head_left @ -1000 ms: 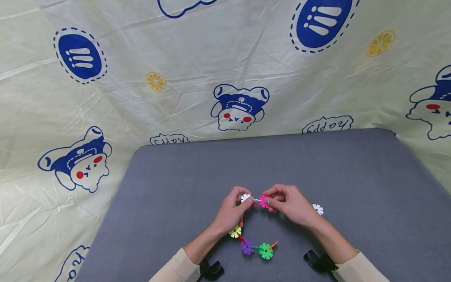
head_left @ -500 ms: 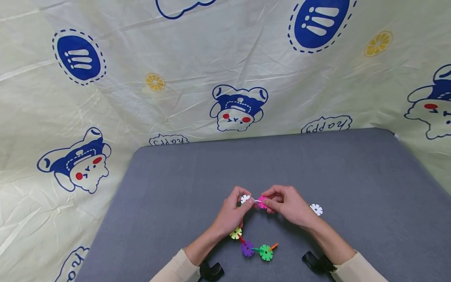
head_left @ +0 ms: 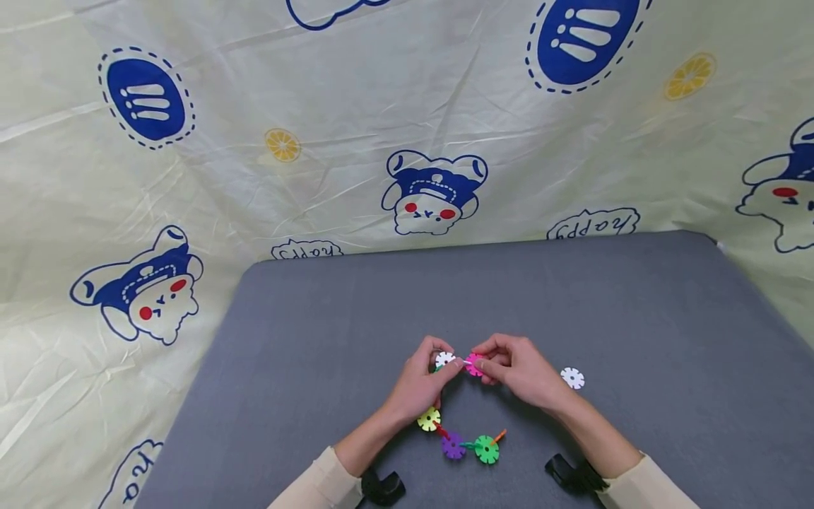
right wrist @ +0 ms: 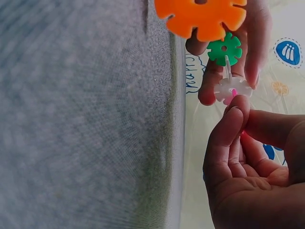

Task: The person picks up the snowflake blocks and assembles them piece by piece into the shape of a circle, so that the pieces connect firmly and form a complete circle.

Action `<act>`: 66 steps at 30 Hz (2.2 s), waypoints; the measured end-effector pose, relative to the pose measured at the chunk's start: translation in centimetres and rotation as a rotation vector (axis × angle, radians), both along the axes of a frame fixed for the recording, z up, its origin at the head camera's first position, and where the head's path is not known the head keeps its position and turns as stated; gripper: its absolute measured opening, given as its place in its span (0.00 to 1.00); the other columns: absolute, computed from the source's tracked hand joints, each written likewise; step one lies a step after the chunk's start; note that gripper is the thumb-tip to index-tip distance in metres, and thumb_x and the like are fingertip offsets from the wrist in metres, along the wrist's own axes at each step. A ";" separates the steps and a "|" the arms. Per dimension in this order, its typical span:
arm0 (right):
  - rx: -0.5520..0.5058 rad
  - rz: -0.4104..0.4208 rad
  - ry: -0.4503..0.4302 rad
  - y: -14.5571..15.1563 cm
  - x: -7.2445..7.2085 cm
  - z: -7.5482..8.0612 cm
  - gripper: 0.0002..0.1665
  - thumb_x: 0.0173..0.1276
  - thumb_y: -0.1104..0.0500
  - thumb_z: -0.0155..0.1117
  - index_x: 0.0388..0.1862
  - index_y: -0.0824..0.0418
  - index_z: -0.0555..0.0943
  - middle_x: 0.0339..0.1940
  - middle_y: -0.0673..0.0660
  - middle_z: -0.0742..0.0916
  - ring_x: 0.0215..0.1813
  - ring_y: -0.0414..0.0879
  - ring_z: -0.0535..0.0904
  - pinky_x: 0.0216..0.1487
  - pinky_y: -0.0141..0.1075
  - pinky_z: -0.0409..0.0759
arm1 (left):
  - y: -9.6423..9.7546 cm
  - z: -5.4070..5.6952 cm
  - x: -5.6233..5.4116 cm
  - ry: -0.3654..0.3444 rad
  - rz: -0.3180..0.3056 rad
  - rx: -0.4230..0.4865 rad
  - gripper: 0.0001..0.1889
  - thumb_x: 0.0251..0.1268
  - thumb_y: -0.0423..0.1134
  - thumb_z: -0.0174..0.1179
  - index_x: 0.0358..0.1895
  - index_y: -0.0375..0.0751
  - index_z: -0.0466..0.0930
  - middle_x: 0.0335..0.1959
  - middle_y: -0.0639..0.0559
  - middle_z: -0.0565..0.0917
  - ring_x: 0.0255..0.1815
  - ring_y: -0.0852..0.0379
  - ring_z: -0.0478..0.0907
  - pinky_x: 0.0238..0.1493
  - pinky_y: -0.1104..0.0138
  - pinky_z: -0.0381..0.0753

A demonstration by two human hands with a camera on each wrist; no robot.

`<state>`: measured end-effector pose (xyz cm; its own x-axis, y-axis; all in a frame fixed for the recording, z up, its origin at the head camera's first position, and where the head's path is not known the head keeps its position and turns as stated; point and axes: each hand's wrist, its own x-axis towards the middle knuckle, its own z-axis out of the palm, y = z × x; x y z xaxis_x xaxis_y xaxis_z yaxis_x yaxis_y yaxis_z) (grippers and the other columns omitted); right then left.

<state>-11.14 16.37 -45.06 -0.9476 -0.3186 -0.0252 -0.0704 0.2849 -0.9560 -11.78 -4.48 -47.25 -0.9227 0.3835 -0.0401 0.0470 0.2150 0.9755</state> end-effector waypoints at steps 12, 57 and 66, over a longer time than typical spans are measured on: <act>-0.003 0.016 -0.017 0.1 0.0 -0.2 0.13 0.67 0.62 0.65 0.46 0.70 0.79 0.30 0.62 0.86 0.31 0.54 0.83 0.27 0.37 0.79 | 0.0 2.4 0.8 -0.005 -0.009 0.006 0.13 0.70 0.42 0.57 0.48 0.38 0.69 0.25 0.28 0.74 0.06 0.59 0.64 0.11 0.69 0.66; 0.348 0.216 0.086 6.0 -1.3 2.1 0.19 0.64 0.55 0.69 0.48 0.65 0.80 0.31 0.50 0.82 0.32 0.43 0.77 0.31 0.34 0.76 | -0.2 -0.6 -0.4 -0.004 0.023 0.035 0.15 0.67 0.50 0.59 0.49 0.47 0.71 0.23 0.40 0.76 0.06 0.55 0.64 0.12 0.65 0.68; 0.426 0.283 0.062 10.0 -1.6 2.2 0.16 0.59 0.61 0.71 0.46 0.60 0.80 0.36 0.53 0.81 0.35 0.45 0.75 0.34 0.34 0.75 | -0.2 -0.8 -0.4 -0.016 0.023 0.033 0.16 0.66 0.52 0.60 0.48 0.48 0.71 0.25 0.40 0.78 0.06 0.55 0.64 0.12 0.65 0.68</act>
<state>-12.71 26.35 -42.89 -0.8298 -0.5361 -0.1548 -0.2539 0.6098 -0.7508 -12.15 -4.64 -48.04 -0.9306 0.3634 -0.0428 0.0265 0.1836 0.9827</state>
